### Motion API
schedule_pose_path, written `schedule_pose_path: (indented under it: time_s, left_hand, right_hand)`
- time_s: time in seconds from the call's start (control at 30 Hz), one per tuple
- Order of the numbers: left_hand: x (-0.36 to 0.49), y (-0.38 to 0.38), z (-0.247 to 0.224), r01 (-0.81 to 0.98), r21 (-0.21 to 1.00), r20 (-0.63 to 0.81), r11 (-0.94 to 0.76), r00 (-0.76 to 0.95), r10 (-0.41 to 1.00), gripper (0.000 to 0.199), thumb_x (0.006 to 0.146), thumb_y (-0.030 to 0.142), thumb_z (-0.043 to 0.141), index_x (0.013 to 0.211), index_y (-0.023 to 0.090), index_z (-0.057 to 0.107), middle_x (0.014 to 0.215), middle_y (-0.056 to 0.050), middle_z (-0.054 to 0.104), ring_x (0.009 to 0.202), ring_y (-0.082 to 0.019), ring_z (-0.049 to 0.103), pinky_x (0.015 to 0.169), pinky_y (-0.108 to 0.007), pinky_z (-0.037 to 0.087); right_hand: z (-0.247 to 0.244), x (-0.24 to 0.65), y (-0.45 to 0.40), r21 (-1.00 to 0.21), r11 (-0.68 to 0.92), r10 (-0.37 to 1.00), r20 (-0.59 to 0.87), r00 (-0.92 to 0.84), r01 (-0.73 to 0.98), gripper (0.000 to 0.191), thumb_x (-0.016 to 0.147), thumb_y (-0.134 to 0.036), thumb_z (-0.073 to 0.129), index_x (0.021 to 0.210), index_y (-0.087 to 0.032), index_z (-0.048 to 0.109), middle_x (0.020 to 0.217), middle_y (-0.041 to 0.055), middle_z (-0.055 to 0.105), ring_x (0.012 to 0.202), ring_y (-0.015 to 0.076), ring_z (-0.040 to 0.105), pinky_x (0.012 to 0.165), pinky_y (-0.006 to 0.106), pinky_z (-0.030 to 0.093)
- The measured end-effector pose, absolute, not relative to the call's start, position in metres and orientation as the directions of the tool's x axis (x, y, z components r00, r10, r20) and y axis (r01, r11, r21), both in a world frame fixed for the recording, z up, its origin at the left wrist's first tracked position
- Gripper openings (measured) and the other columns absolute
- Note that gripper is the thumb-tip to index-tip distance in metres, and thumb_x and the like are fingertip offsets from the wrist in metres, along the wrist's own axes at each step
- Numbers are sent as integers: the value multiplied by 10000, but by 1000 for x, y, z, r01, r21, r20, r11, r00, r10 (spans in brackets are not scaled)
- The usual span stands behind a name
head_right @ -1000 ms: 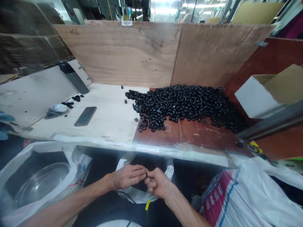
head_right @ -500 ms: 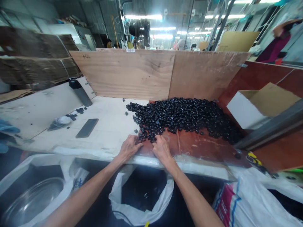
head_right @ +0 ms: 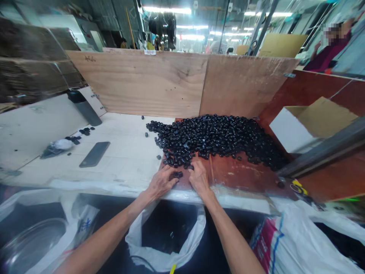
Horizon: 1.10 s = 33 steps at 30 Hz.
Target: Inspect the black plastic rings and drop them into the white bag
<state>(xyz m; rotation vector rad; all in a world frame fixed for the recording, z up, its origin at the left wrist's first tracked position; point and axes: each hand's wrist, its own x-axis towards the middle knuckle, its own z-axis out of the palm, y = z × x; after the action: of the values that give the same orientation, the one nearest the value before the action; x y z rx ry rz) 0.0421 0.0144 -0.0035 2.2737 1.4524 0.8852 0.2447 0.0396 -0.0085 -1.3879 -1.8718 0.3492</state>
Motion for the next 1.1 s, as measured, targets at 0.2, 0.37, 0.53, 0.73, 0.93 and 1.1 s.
schedule_pose_path:
  time_s: [0.2, 0.37, 0.53, 0.73, 0.93, 1.1]
  left_hand:
    - [40, 14, -14, 653, 621, 379, -433, 233, 896, 253, 790, 123, 662, 1026, 201, 617, 988, -49, 629, 921, -224, 624, 840, -354, 525]
    - [36, 11, -12, 520, 722, 431, -457, 178, 884, 257, 793, 89, 636, 1029, 191, 638, 965, -45, 651, 858, -184, 629, 785, -312, 537]
    - [36, 7, -2, 356, 848, 370, -391, 130, 920, 218, 814, 168, 654, 1031, 185, 667, 976, -51, 682, 847, -178, 660, 763, -300, 559]
    - [33, 4, 8, -14, 991, 132, -131, 210, 969, 288, 805, 288, 708, 1048, 157, 627, 986, -72, 733, 913, -211, 705, 866, -356, 572]
    - [32, 3, 8, -48, 989, 148, -141, 237, 960, 329, 783, 327, 752, 1035, 139, 655, 971, -84, 736, 874, -213, 709, 826, -344, 585]
    - [32, 1, 6, -50, 982, 187, -181, 264, 946, 322, 812, 327, 727, 1077, 153, 672, 1035, -84, 729, 940, -221, 696, 891, -363, 565]
  right_hand:
    - [-3, 243, 28, -751, 320, 941, 323, -102, 577, 161, 790, -183, 584, 937, -185, 651, 829, 28, 592, 633, 148, 561, 648, 288, 480]
    - [0, 234, 19, -966, 124, 988, 100, -117, 228, 235, 767, -323, 674, 961, -193, 650, 740, 5, 648, 648, 159, 616, 619, 264, 490]
    - [-2, 218, 9, -999, -2, 983, 6, -184, -41, 311, 770, -380, 707, 1005, -201, 611, 777, 21, 719, 724, 191, 701, 683, 290, 555]
    - [2, 205, 3, -997, 61, 988, 68, -141, -55, 257, 753, -326, 720, 961, -192, 649, 886, 50, 740, 778, 193, 716, 733, 303, 588]
    - [-2, 204, -2, -995, 93, 990, 97, -106, -44, 260, 783, -360, 698, 974, -189, 654, 888, 56, 740, 800, 207, 719, 742, 316, 598]
    - [-3, 206, -4, -988, 150, 984, 146, -98, 40, 261, 812, -375, 684, 994, -191, 655, 841, 32, 725, 716, 177, 708, 676, 275, 587]
